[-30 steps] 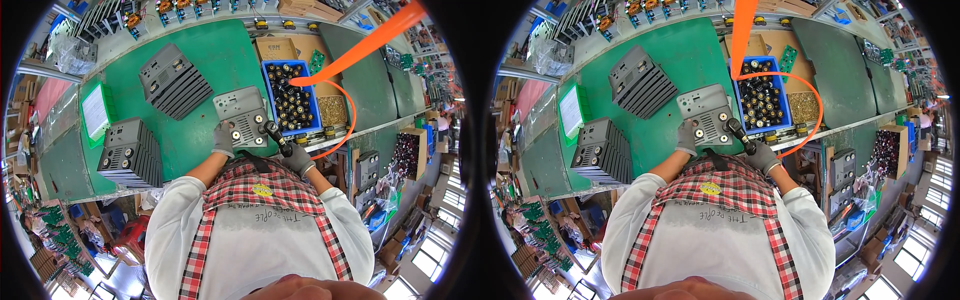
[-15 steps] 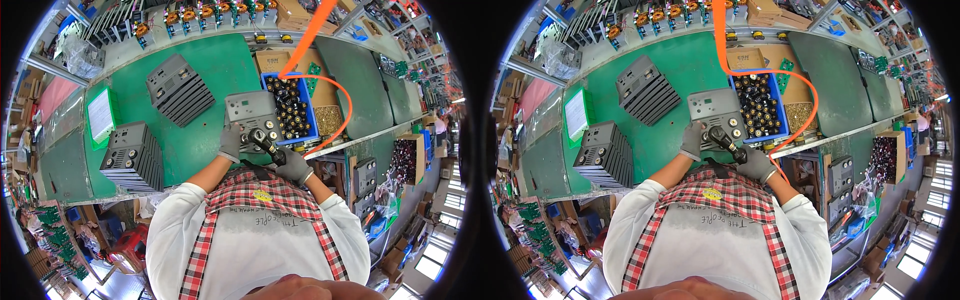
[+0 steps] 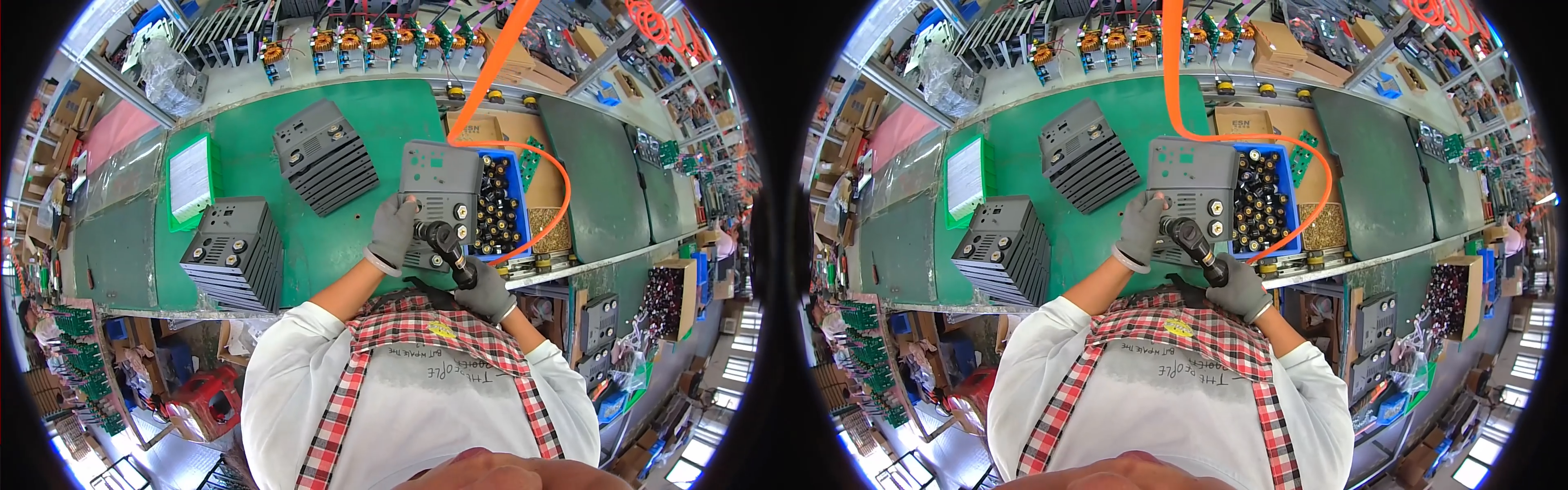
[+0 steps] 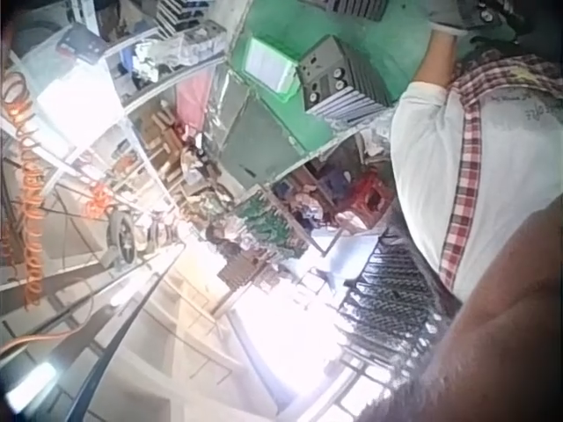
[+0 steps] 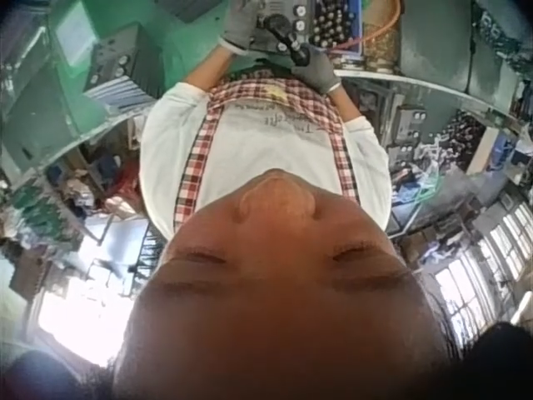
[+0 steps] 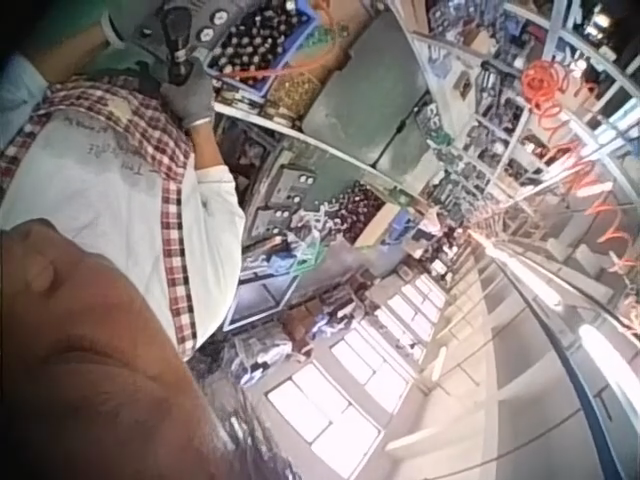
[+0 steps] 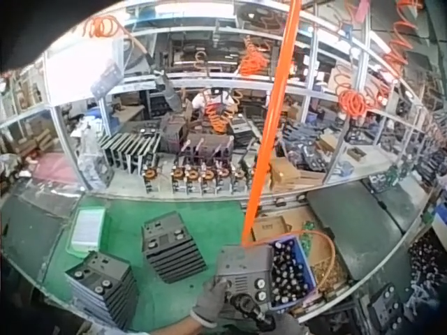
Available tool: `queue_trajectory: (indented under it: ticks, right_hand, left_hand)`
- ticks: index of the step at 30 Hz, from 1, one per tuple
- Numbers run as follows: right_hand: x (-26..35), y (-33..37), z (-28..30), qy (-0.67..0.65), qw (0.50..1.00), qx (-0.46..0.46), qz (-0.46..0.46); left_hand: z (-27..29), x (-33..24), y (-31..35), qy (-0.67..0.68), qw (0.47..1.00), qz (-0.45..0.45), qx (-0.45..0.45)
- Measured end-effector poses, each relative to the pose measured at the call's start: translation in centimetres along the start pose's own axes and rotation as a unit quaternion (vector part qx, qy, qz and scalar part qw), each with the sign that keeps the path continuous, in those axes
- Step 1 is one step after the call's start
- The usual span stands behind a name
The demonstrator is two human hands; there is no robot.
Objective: Assemble metal electronic housings using an air-powered screwdriver to secure components.
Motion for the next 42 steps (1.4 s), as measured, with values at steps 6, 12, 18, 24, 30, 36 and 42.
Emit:
queue_trajectory:
  ticks: [6,12,18,24,30,36,42]
  right_hand:
    - [0.6,-0.2,0.2,-0.05,0.998,-0.021,0.041]
    - [2.5,-0.8,1.1,-0.057,0.996,-0.029,0.068]
    - [-0.9,0.6,2.1,-0.069,0.994,-0.08,0.029]
    - [-3.2,2.0,1.9,-0.076,0.992,-0.102,0.013]
    - [-4.5,2.4,2.4,-0.056,0.991,-0.12,-0.037]
    - [-4.9,1.9,1.7,-0.072,0.989,-0.123,-0.037]
    - [-4.9,1.7,1.7,-0.05,0.991,-0.111,-0.047]
  left_hand:
    - [0.2,-2.9,1.0,-0.054,0.997,-0.046,-0.03]
    - [1.9,-7.4,-0.2,-0.15,0.973,-0.158,-0.069]
    - [15.9,-12.8,-9.9,-0.346,0.894,-0.178,-0.222]
    - [22.3,-7.8,-16.5,-0.754,0.646,-0.09,-0.08]
    - [22.1,-5.7,-14.6,-0.537,0.811,0.213,-0.089]
    - [19.1,-6.8,-14.9,-0.747,0.663,0.039,0.015]
    - [18.7,-5.7,-14.0,-0.822,0.561,0.057,0.077]
Point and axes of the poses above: each hand's wrist, its own y-axis away from the middle knuckle, its own z-axis out of the back of the hand, x = y × z, the point moved 7 cm from there along -y, towards the middle knuckle, and after that the axes turned 6 degrees about z, right-handed, at the moved point
